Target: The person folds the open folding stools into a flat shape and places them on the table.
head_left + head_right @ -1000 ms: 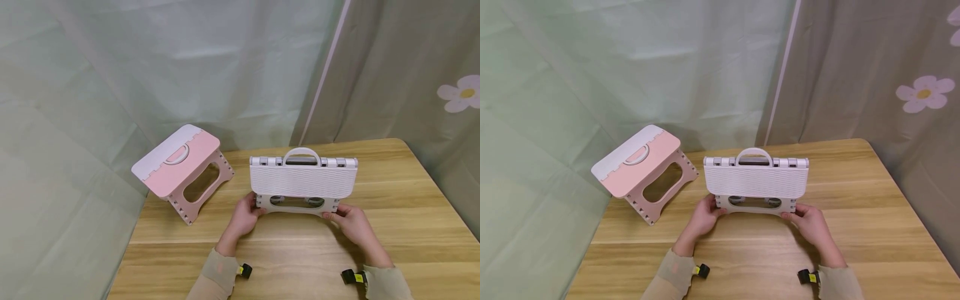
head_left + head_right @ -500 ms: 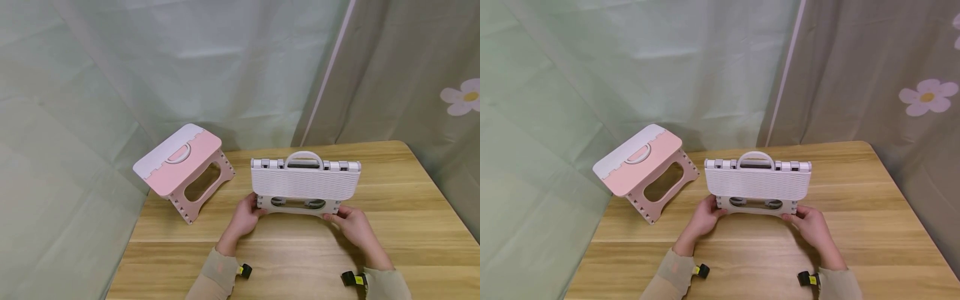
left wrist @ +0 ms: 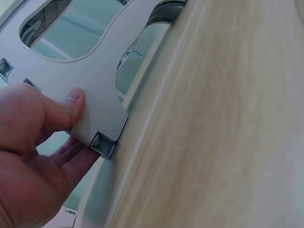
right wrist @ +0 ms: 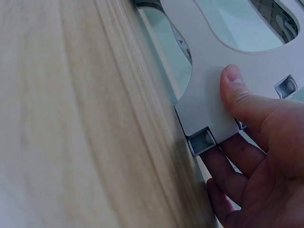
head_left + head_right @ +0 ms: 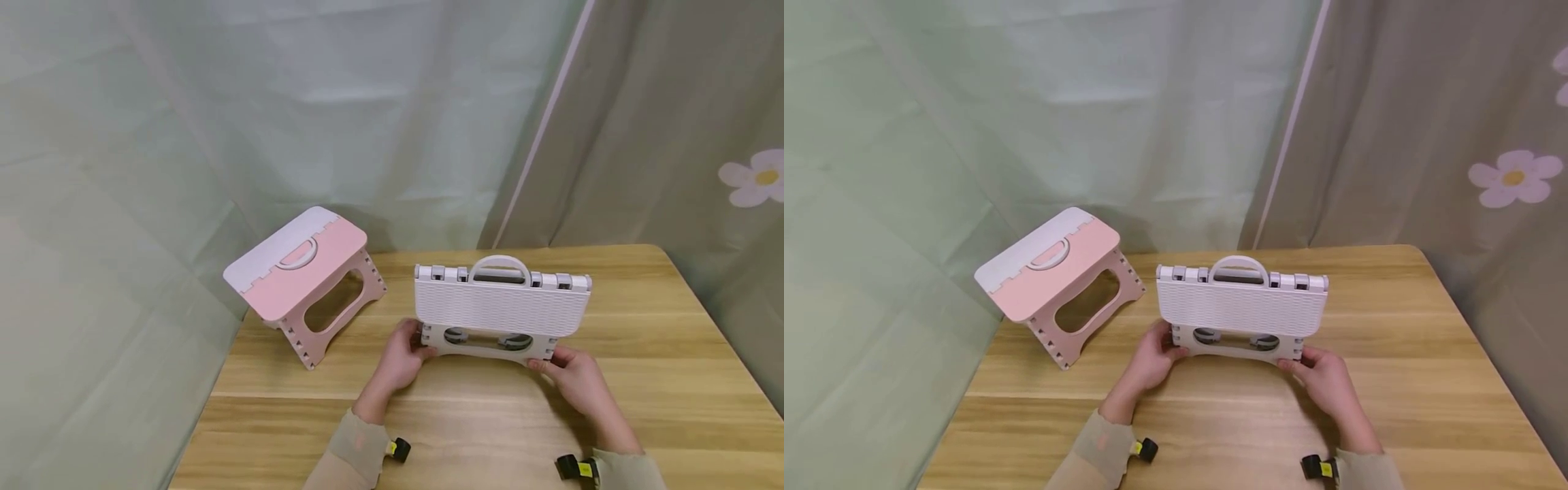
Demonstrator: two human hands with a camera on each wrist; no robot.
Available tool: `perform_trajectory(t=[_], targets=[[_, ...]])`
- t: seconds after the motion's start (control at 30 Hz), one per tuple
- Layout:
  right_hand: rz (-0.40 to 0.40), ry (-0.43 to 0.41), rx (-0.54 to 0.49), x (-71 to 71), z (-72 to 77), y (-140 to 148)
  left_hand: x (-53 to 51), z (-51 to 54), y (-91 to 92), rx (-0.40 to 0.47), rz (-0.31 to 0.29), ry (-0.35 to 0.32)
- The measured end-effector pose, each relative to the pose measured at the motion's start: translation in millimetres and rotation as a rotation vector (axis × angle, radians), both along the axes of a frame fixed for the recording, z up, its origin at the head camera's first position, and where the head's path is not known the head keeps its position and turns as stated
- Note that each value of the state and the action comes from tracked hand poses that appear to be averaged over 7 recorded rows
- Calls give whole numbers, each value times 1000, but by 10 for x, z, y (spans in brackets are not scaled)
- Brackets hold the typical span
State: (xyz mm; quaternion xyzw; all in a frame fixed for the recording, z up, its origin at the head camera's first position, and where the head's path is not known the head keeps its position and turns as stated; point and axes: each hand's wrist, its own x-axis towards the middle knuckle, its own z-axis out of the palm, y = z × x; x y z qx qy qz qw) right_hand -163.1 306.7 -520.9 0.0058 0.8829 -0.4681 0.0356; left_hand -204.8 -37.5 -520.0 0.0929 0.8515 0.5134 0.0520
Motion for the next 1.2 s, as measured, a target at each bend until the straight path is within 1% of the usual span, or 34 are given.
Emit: perform_trajectory(t=[0.07, 0.17, 0.27, 0.4, 0.53, 0.7, 0.83, 0.93, 1.0, 1.2], targets=[[-3, -2, -1, 7, -7, -2, 7, -5, 5, -1, 8, 9], [-3, -2, 5, 4, -15, -1, 9, -8, 15, -8, 13, 43], [-7, 4, 14, 3, -30, 3, 3, -12, 22, 4, 13, 58], [-24, 4, 7, 8, -43, -4, -4, -28, 23, 28, 33, 34], [-42, 13, -7, 12, -40, -19, -8, -37, 17, 26, 53, 23], [-63, 20, -25, 12, -47, -16, -3, -37, 3, 55, 56, 7], [-88, -30, -34, -1, -37, -7, -4, -54, -15, 89, 58, -4], [-97, -64, -39, -10, -30, 2, -12, -60, -22, 93, 54, 7], [-98, -52, -43, -12, -31, 2, -21, -60, -22, 89, 53, 14], [-111, 27, -27, 1, -37, -9, -28, -38, -30, 30, 28, 29]])
